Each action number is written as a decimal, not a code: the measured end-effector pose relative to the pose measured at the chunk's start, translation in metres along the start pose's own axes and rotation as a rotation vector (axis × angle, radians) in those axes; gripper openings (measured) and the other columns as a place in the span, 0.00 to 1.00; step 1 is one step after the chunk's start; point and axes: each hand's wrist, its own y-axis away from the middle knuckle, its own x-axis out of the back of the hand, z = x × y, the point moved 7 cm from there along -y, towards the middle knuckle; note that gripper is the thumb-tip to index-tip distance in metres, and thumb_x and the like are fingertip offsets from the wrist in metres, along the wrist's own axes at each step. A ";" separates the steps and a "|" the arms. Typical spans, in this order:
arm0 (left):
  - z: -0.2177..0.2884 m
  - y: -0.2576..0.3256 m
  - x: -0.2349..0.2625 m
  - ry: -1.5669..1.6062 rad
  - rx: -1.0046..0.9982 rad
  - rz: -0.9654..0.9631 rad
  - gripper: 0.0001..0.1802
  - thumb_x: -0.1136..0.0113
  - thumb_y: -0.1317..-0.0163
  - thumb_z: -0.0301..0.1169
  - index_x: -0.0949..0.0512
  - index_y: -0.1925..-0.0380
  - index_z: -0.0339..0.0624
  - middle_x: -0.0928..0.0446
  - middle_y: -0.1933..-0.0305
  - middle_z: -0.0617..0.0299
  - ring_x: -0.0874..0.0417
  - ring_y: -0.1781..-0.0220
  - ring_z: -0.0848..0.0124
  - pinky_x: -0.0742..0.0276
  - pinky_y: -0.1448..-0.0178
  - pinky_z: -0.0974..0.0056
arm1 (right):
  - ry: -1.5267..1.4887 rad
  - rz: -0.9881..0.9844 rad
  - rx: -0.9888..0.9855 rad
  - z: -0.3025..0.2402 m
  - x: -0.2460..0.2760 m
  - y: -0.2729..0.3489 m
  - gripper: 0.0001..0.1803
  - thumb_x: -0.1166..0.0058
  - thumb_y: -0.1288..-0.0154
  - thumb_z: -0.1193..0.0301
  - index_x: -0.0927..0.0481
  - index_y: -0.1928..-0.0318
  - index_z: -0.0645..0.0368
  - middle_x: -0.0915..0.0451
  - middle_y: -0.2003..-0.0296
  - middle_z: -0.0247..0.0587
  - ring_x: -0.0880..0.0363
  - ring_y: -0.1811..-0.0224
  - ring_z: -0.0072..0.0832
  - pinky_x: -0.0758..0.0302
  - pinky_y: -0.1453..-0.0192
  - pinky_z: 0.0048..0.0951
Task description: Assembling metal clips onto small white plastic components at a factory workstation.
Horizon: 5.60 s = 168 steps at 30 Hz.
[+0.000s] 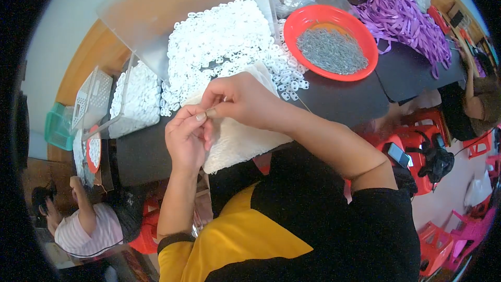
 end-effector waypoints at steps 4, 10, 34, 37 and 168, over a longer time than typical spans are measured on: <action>-0.007 -0.001 0.000 0.190 0.131 -0.075 0.06 0.44 0.40 0.24 0.23 0.67 0.30 0.26 0.80 0.55 0.32 0.86 0.72 0.39 0.82 0.71 | 0.293 0.029 0.205 -0.011 -0.002 0.003 0.07 0.45 0.42 0.79 0.20 0.62 0.64 0.22 0.70 0.36 0.23 0.67 0.22 0.29 0.63 0.25; 0.011 0.004 0.014 -0.580 -0.203 0.032 0.05 0.40 0.43 0.23 0.24 0.67 0.34 0.25 0.73 0.57 0.28 0.76 0.67 0.30 0.71 0.67 | 0.194 0.076 0.006 0.000 -0.002 -0.002 0.07 0.45 0.44 0.79 0.21 0.63 0.61 0.23 0.70 0.41 0.24 0.71 0.31 0.30 0.65 0.27; 0.041 -0.085 0.003 -1.634 -0.600 -0.012 0.07 0.36 0.49 0.29 0.20 0.70 0.39 0.24 0.66 0.54 0.23 0.58 0.56 0.27 0.54 0.55 | 0.728 0.162 0.261 0.023 -0.001 -0.015 0.02 0.46 0.45 0.74 0.26 0.71 0.54 0.25 0.69 0.38 0.24 0.63 0.42 0.27 0.60 0.41; 0.033 -0.096 0.004 -1.649 -0.533 -0.011 0.09 0.34 0.51 0.30 0.19 0.69 0.40 0.23 0.64 0.55 0.23 0.57 0.56 0.26 0.53 0.55 | 0.654 0.174 0.290 0.021 0.002 -0.012 0.03 0.46 0.45 0.77 0.24 0.68 0.58 0.26 0.70 0.42 0.25 0.64 0.43 0.28 0.61 0.39; -0.005 -0.036 0.001 -0.219 -0.071 0.099 0.04 0.44 0.34 0.23 0.25 0.69 0.40 0.25 0.75 0.67 0.31 0.77 0.83 0.39 0.78 0.77 | 0.311 0.177 -0.097 0.026 0.017 -0.014 0.07 0.53 0.39 0.73 0.25 0.66 0.65 0.31 0.82 0.33 0.34 0.77 0.18 0.35 0.72 0.26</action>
